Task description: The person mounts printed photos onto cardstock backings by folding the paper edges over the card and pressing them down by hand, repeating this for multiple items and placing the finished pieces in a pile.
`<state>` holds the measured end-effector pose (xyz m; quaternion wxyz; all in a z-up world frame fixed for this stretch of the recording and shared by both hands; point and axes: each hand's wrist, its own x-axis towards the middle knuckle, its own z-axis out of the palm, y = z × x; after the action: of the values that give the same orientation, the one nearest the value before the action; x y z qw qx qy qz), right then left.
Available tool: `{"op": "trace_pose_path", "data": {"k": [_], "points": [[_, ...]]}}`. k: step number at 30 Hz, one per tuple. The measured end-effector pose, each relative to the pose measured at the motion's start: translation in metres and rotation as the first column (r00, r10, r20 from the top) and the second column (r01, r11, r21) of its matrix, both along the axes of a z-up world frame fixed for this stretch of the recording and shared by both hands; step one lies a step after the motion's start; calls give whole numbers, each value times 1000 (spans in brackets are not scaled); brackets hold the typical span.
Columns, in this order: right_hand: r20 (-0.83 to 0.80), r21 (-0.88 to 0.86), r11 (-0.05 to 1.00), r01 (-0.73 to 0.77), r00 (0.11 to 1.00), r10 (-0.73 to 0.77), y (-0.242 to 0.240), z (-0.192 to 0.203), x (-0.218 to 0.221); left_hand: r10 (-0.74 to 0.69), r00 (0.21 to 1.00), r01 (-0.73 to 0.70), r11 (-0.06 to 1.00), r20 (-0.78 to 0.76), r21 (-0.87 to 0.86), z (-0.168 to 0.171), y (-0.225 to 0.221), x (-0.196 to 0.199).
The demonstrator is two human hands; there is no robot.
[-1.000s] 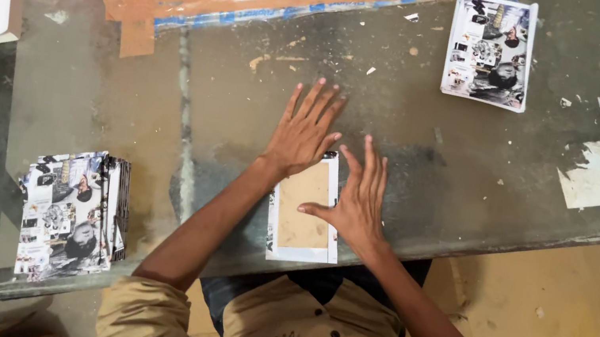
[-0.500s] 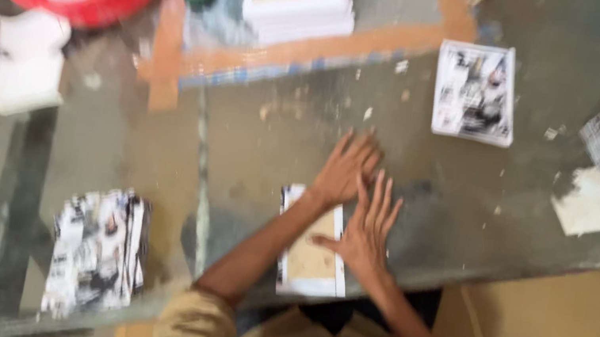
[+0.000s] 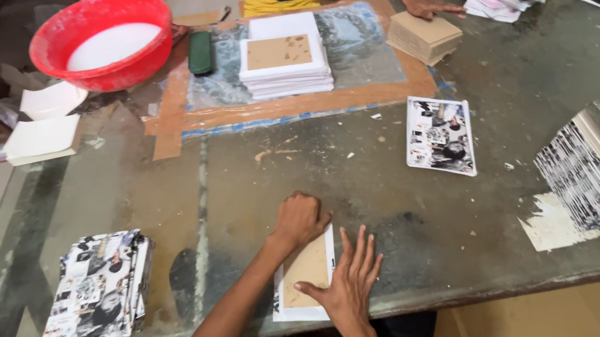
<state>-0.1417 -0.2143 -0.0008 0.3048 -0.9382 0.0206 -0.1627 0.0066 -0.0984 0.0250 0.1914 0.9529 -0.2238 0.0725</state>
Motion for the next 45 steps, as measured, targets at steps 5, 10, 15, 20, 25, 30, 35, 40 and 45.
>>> {"op": "trace_pose_path", "data": {"k": [5, 10, 15, 20, 25, 30, 35, 40, 45], "points": [[90, -48, 998, 42, 995, -37, -1, 3, -6, -207, 792, 166, 978, -575, -124, 11, 5, 15], [102, -30, 999, 34, 994, -30, 3, 6, -5, -125, 973, 139, 989, -195, 60, -6, 14, 20], [123, -13, 1000, -4, 992, 6, -1, 11, -4, -101, 933, 141, 986, -344, 93, -6, -4, 14], [247, 45, 993, 112, 962, -120, 5, 7, -10, -336, 814, 365, 930, -474, -32, 45, 27, 11], [418, 429, 901, 61, 871, -258, -8, 14, 4, -225, 940, -62, 627, -257, -777, 76, 75, -12], [200, 974, 89, -210, 974, 106, -52, 24, 44, -446, 701, -289, 535, -556, -794, 56, 92, -72], [-34, 923, 363, -129, 912, 410, -57, 35, 77, -539, 567, -317, 555, -623, -769, 29, 86, -93], [-115, 916, 383, -121, 835, 538, -41, 41, 79, -336, 792, -407, 331, -509, -851, -3, 71, -81], [-163, 901, 432, -35, 896, 413, -45, 31, 77, -283, 758, -559, 183, -587, -809, -10, 63, -78]]}}
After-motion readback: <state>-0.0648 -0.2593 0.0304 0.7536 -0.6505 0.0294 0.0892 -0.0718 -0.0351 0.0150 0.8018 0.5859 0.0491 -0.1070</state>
